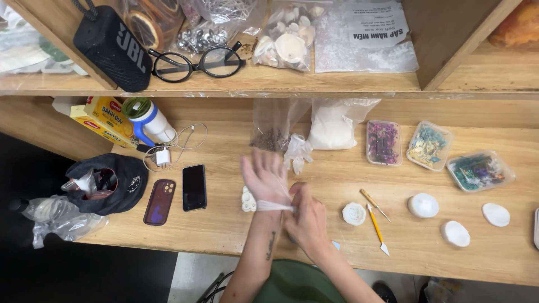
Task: Prepare a silicone mold and refine a wax piece using a heat gun and sculpting tool.
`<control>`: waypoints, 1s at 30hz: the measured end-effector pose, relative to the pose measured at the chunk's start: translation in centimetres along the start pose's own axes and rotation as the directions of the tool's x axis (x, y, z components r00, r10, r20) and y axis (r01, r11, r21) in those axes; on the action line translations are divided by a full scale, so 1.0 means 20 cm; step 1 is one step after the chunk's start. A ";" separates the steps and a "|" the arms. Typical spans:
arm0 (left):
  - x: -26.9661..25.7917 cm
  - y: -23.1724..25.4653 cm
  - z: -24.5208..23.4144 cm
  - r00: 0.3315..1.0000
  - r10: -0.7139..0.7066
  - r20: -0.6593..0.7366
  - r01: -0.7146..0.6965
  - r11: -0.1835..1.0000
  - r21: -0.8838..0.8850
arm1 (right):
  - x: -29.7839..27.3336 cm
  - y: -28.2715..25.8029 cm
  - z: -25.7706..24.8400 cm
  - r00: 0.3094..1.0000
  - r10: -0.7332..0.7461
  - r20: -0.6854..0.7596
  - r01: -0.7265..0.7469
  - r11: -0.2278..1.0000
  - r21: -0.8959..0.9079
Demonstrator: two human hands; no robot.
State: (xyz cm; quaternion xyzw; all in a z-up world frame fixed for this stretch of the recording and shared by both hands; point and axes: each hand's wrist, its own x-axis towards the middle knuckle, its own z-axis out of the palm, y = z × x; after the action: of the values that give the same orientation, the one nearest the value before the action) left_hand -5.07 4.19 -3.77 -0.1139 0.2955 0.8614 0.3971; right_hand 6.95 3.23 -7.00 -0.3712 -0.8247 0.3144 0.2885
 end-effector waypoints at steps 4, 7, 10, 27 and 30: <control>-0.08 0.02 0.07 0.974 0.144 0.174 -0.144 0.990 -0.014 | 0.02 -0.05 0.03 0.993 0.055 -0.104 -0.052 0.998 0.031; 0.01 0.05 0.07 0.912 0.218 0.347 -0.251 0.967 0.052 | 0.01 -0.06 0.12 0.989 0.032 -0.142 -0.010 0.988 0.156; 0.19 0.08 0.04 0.951 0.089 0.294 -0.112 0.992 0.061 | -0.01 -0.05 0.16 1.000 0.004 0.008 -0.005 1.000 0.023; 0.45 -0.18 -0.24 0.826 -0.526 0.202 0.365 0.773 0.519 | -0.01 -0.01 0.02 0.989 -0.136 0.059 0.129 0.985 0.115; 0.46 -0.35 -0.33 0.818 -0.509 0.268 0.498 0.860 0.112 | 0.04 -0.11 -0.08 0.975 -0.220 0.032 0.219 0.975 0.041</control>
State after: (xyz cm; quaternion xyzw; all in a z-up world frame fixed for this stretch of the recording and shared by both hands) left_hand -6.11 9.48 -16.01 -0.0537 0.2096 0.7276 0.6510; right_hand 6.65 3.22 -4.12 -0.2668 -0.8597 0.3025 0.3135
